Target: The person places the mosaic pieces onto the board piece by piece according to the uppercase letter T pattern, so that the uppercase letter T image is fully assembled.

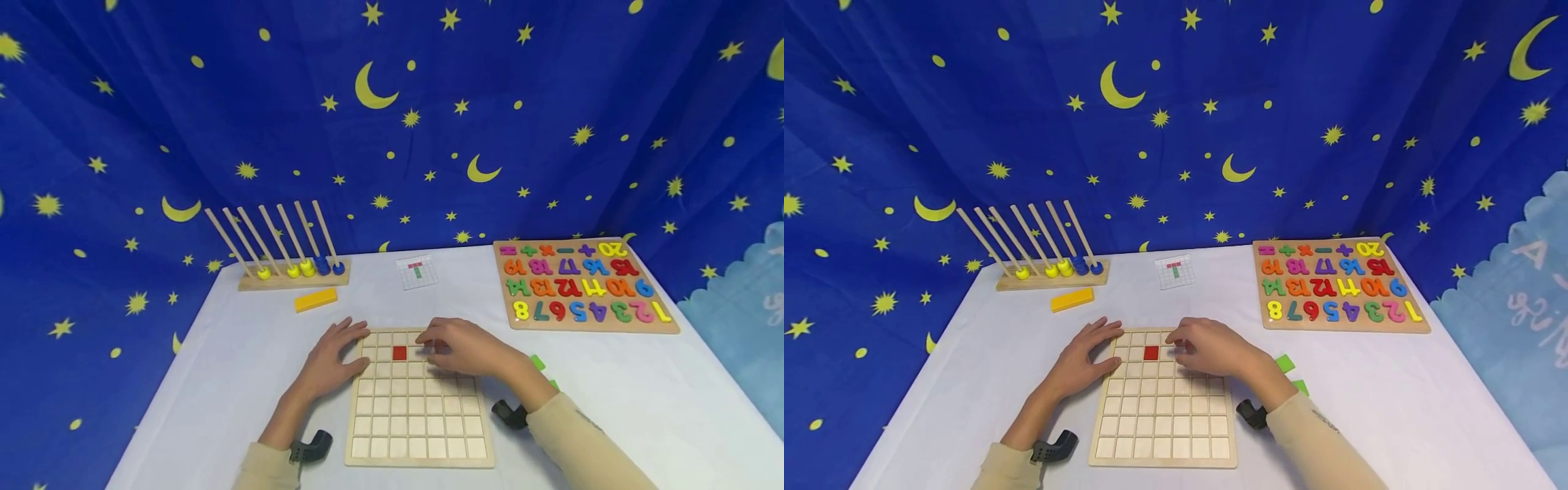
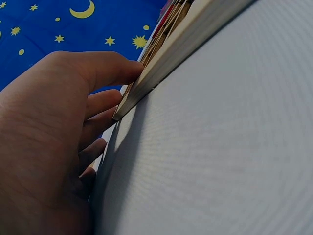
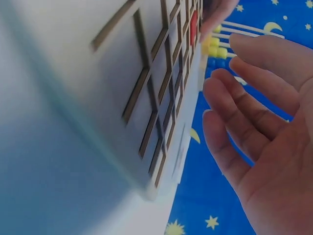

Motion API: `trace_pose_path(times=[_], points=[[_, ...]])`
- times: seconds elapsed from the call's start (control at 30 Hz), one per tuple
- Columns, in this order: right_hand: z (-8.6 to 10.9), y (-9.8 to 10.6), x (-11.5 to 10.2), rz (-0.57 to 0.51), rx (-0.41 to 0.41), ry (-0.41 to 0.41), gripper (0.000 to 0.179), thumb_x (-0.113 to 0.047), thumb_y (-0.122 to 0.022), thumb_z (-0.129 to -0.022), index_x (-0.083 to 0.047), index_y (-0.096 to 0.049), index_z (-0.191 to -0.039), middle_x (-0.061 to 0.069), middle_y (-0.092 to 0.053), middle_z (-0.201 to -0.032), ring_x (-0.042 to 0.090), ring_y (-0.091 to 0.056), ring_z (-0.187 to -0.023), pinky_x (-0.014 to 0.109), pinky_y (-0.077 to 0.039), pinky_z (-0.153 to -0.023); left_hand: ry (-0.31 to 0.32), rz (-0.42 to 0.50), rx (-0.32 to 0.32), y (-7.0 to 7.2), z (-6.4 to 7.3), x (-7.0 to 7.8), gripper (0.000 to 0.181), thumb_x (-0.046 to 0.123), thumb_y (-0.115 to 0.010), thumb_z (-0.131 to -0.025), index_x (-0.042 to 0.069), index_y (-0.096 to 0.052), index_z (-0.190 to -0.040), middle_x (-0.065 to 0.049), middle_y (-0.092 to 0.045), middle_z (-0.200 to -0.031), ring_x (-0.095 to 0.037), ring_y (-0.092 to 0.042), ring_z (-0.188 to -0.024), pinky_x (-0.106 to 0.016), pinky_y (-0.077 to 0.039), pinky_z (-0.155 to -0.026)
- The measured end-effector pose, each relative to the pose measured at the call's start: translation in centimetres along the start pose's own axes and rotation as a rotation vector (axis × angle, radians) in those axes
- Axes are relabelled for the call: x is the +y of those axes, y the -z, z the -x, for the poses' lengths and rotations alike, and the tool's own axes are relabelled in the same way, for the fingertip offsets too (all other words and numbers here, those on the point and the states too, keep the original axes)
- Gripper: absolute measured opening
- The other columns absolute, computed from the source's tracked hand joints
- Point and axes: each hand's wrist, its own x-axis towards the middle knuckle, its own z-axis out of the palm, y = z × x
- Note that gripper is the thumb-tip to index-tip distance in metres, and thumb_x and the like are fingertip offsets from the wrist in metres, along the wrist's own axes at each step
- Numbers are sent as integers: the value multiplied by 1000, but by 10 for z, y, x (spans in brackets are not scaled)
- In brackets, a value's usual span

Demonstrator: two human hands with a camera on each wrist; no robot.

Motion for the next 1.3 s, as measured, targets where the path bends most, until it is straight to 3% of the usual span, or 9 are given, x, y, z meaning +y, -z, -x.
trace_pose_path(times=[0.47,0.63,0.9,1.1,1.3], points=[[44,14,20,-6,88,-62,29,-24,-72,-87,-15,-69,-114,-9,-64,-99,8,-58,-84,29,-52,-74,9,-2,-3,1,0,2,53,38,-73,-84,24,-58,-134,12,-44,-144,-19,-23,-141,-47,-16,-115],[58,20,29,-41,101,-97,30,-32,-71,-88,-16,-69,-114,-10,-65,-99,6,-58,-86,31,-53,-74,9,0,-2,1,0,1,53,38,-72,-84,24,-58,-134,13,-44,-144,-17,-24,-141,-45,-15,-116],[81,28,45,-54,99,-187,30,-27,-73,-86,-20,-68,-115,-14,-64,-100,6,-57,-87,30,-53,-75,-57,-11,20,-1,-1,-3,53,40,-72,-85,22,-58,-133,9,-46,-144,-22,-27,-140,-47,-18,-115],[94,31,57,-103,30,-233,37,-28,-75,-85,-15,-67,-119,-9,-64,-105,11,-57,-91,34,-53,-79,-50,-16,11,-2,-2,-2,53,39,-72,-85,22,-58,-133,9,-47,-144,-21,-26,-141,-45,-17,-115],[100,35,66,-119,-70,-320,41,-31,-76,-83,-20,-66,-121,-9,-61,-112,12,-56,-100,40,-50,-90,-34,-16,28,-2,0,1,52,37,-73,-84,23,-59,-133,8,-47,-143,-23,-27,-140,-50,-20,-114]])
